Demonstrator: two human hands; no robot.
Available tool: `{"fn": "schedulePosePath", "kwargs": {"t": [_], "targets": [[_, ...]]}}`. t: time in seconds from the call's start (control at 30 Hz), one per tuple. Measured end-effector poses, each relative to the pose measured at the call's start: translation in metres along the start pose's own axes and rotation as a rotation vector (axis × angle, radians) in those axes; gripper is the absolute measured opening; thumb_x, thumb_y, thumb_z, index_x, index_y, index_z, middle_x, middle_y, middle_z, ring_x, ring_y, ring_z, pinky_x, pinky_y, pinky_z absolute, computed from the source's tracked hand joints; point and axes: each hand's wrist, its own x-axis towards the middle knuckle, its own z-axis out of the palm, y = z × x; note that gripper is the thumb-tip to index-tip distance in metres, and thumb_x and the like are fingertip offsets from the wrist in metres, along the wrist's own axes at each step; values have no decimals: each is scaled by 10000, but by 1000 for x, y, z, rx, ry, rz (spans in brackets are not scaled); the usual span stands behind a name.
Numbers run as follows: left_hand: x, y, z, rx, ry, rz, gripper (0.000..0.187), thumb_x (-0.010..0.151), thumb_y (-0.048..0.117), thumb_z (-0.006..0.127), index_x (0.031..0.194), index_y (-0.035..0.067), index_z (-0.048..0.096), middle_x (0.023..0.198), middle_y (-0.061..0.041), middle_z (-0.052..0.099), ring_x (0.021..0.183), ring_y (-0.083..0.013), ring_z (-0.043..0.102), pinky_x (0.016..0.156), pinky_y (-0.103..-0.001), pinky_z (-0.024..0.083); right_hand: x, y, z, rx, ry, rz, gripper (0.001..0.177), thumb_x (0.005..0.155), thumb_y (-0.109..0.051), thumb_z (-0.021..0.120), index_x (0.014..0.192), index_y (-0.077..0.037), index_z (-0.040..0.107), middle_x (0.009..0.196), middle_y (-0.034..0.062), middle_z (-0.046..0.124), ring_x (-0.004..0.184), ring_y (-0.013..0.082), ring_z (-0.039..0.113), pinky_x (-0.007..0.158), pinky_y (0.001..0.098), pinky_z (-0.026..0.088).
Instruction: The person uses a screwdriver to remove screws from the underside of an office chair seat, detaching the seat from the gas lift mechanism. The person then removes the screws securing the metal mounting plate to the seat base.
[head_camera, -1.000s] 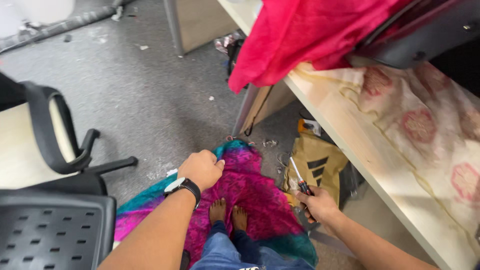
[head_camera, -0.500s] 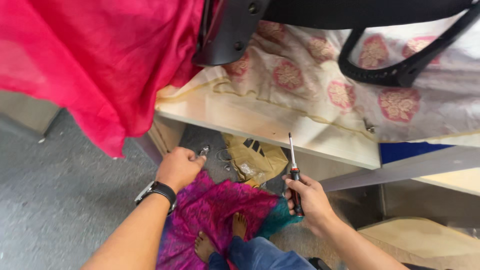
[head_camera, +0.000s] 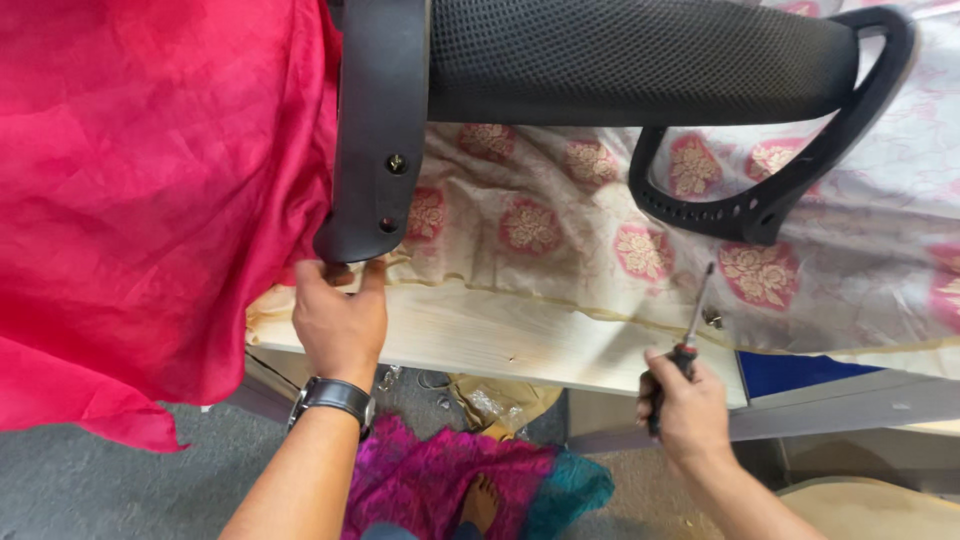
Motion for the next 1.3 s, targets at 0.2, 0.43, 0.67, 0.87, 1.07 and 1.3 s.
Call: {"fn": "schedulePosePath", "kwargs": {"t": [0.2,0.43,0.67,0.87,1.07,1.3], "targets": [[26,8,-1,133,80,311,653,723,226,881,1248,14,555,1009,-207,641,947,-445,639,778,-510,494,78,19,-36,-283,3,90,290,947,-252,695,817,-40,545,662,61,566,504,171,525,449,337,415],[55,7,-12,292,-204,381,626,709,177,808,1303,111,621,975,-175,744,863,-433,670,760,-536,520,109,54,-43,-444,-18,274,335,953,-303,667,821,-3,601,656,77,573,505,180,507,458,355,412],[70,-4,-9,271,-246,479,627,687,208,784,1281,81,630,923,-170,739,840,-414,682,759,-513,541,131,49,-35,-516,-8,438,555,943,-499,699,716,-5,590,639,110,600,527,196,504,482,349,415],[67,-9,-2,222,-215,481,581,708,258,787,1241,75,645,887,-145,720,830,-392,686,736,-500,536,139,45,-46,-558,-24,474,560,898,-508,700,733,21,624,676,150,667,579,250,646,535,377,536],[66,-11,1,303,-200,445,458,692,266,813,1059,71,620,789,-159,657,790,-421,648,687,-531,510,150,54,-46,-548,-52,489,547,894,-499,697,764,30,650,687,154,706,594,264,709,539,369,560],[71,-17,-2,275,-243,458,520,658,271,808,1104,81,621,808,-147,664,774,-406,651,675,-522,516,143,75,-52,-428,-5,376,512,922,-446,747,787,31,616,629,114,561,492,210,512,431,350,394]]}}
